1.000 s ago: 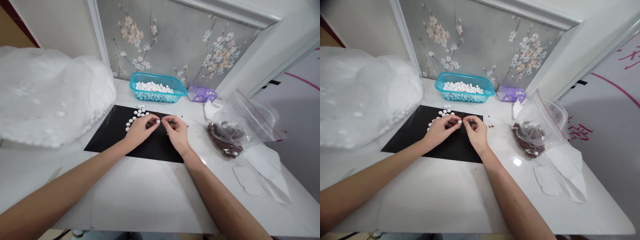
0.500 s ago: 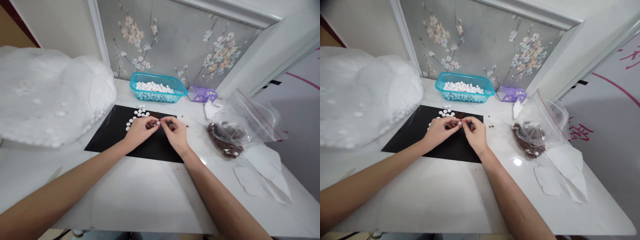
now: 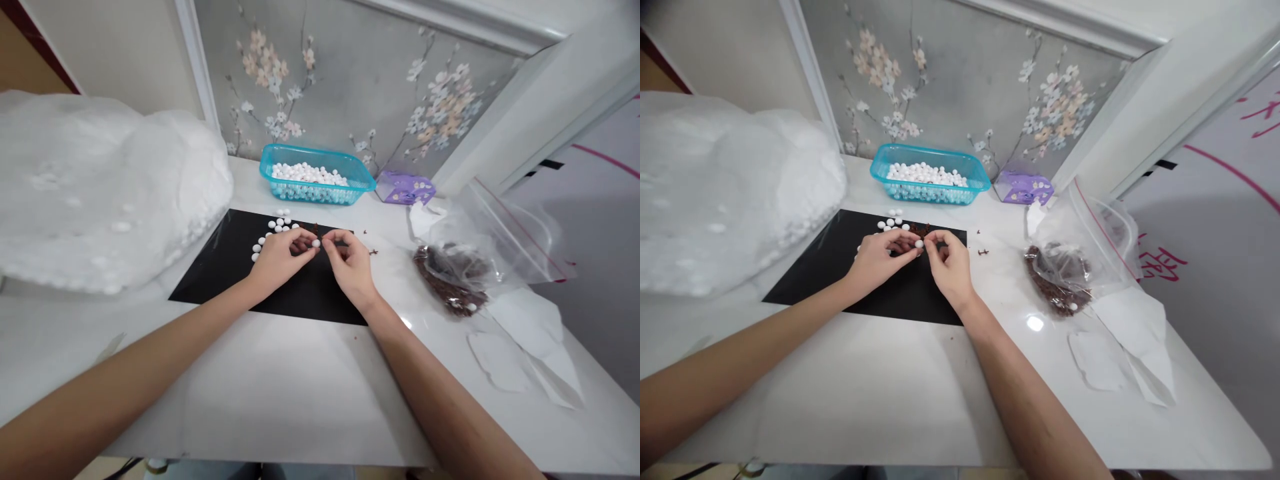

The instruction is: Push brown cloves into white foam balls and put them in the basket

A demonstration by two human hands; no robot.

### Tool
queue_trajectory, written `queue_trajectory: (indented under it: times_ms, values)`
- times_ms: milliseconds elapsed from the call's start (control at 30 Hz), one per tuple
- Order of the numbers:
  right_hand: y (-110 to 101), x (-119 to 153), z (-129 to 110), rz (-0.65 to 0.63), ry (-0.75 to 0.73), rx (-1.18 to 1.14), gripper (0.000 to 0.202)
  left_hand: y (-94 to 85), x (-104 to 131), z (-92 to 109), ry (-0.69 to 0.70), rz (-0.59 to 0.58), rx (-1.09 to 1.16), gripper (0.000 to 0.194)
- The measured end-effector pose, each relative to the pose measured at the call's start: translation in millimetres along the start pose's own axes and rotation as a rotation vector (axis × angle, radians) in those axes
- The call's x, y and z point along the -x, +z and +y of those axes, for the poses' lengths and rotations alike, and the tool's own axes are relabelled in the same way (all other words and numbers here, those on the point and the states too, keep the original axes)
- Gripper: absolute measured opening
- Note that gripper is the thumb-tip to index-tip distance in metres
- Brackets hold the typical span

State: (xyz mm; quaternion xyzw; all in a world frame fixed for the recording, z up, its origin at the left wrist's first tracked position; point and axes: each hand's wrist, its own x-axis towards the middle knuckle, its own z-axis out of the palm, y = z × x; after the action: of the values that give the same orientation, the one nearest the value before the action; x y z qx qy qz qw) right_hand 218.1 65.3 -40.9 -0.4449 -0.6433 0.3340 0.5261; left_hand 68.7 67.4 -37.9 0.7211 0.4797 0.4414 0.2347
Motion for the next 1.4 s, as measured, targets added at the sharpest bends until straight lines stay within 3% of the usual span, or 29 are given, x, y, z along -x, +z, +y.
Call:
queue_trajectory:
  times_ms: [700,900,1233,1400]
  values:
    - [1.4,1.4,3.2,-0.024,-0.014,0.022,0.015,-1.3,2.4,3.3,-0.022,0.002,0.000,0.019]
    - [0.3,3.9,1.3,-0.014,-0.069,0.029,0.011,-1.5,0.0,1.4,-0.035,-0.009,0.093,0.019]
    - [1.0,3.9,5.1,-0.056,-0.102,0.067,0.022,-2.2,-1.9,2.4,-0.100,-0.022,0.260,0.028]
    - [0.1,3.2,6.5,-0.017,-0.171,0.164,0.014,-1.8,-2.1,2.9,-0.117,-0.037,0.275,0.029]
